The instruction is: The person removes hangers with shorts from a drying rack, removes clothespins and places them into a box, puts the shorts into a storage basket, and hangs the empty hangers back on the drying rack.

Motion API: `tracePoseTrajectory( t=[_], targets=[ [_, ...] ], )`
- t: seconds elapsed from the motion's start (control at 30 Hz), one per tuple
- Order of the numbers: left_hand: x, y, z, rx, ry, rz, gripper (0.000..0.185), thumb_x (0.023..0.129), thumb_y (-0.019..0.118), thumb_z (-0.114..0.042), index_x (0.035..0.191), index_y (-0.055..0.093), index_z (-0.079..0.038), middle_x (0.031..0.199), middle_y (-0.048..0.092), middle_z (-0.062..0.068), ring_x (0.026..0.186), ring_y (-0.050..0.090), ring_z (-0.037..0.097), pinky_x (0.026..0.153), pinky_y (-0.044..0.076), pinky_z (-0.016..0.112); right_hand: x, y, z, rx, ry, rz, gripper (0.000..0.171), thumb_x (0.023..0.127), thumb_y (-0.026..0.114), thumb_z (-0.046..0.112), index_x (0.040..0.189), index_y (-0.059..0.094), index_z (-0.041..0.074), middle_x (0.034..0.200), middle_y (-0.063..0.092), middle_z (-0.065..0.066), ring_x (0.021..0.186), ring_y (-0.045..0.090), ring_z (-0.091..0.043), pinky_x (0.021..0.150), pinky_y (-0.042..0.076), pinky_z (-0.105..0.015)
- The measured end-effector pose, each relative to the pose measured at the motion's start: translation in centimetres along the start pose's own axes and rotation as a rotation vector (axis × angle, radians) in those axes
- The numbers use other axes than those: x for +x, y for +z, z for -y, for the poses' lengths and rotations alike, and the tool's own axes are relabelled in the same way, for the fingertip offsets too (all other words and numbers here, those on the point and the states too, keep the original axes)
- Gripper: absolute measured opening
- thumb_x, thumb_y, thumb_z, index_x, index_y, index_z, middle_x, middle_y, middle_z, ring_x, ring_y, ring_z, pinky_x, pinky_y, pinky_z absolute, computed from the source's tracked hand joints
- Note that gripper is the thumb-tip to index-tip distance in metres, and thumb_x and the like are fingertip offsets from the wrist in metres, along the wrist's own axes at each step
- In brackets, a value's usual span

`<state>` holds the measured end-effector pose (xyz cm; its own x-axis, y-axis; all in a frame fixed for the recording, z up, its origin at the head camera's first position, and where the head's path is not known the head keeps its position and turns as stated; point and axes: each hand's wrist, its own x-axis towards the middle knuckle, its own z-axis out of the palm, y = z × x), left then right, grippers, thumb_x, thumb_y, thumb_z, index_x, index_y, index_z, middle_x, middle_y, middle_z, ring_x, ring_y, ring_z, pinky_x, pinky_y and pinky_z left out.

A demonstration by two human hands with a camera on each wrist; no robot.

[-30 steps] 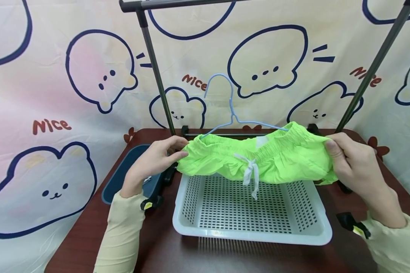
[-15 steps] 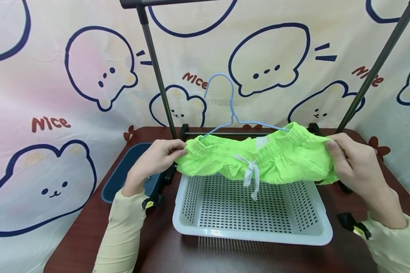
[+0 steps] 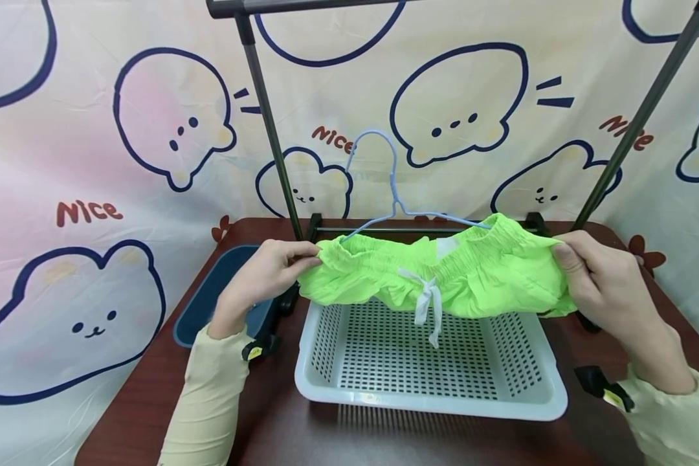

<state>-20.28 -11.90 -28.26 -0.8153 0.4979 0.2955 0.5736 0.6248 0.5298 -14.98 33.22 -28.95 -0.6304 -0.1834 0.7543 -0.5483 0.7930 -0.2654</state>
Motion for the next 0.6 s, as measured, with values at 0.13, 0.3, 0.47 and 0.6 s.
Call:
tracePoseTrajectory(
  t=[0.13,0.3,0.47,0.6],
  targets=[
    [-0.02,-0.04,-0.22,0.0,0.004,-0.004,0.014,0.096,0.064,-0.016,0.106,0.074,-0.015,0.073,0.062,-0.001,0.057,0.046,0.01,0.053,0.038,0.023,0.17,-0.04,0.13,-0.006,-0.029,0.008,0.021,0.101,0.052,0.01,0.095,0.061,-0.008,0.078,0.044,0.013,0.063,0.032,0.014,0.05,0.031,-0.012],
    [-0.14,-0.08,-0.5,0.007,0.019,-0.007,0.013,0.096,0.064,-0.016,0.105,0.073,-0.015,0.065,0.054,-0.003,0.055,0.044,0.009,0.051,0.036,0.023,0.2,-0.05,0.35,-0.007,-0.07,0.013,0.023,0.101,0.051,0.012,0.093,0.061,-0.008,0.078,0.044,0.011,0.063,0.033,0.014,0.051,0.033,-0.011],
    [-0.19,-0.06,-0.71,0.011,0.04,-0.008,0.011,0.095,0.064,-0.015,0.102,0.073,-0.015,0.064,0.05,-0.004,0.054,0.042,0.009,0.052,0.035,0.022,0.14,-0.09,0.42,0.002,-0.068,0.023,0.025,0.102,0.051,0.013,0.094,0.062,-0.007,0.075,0.046,0.008,0.063,0.033,0.013,0.051,0.032,-0.012],
    [-0.2,0.02,-0.85,0.014,0.054,-0.006,0.011,0.095,0.065,-0.014,0.102,0.073,-0.014,0.069,0.056,-0.002,0.056,0.045,0.009,0.053,0.037,0.022,0.03,-0.04,0.62,0.004,-0.057,0.046,0.022,0.101,0.051,0.011,0.095,0.063,-0.007,0.074,0.047,0.004,0.064,0.033,0.013,0.051,0.032,-0.013]
  ],
)
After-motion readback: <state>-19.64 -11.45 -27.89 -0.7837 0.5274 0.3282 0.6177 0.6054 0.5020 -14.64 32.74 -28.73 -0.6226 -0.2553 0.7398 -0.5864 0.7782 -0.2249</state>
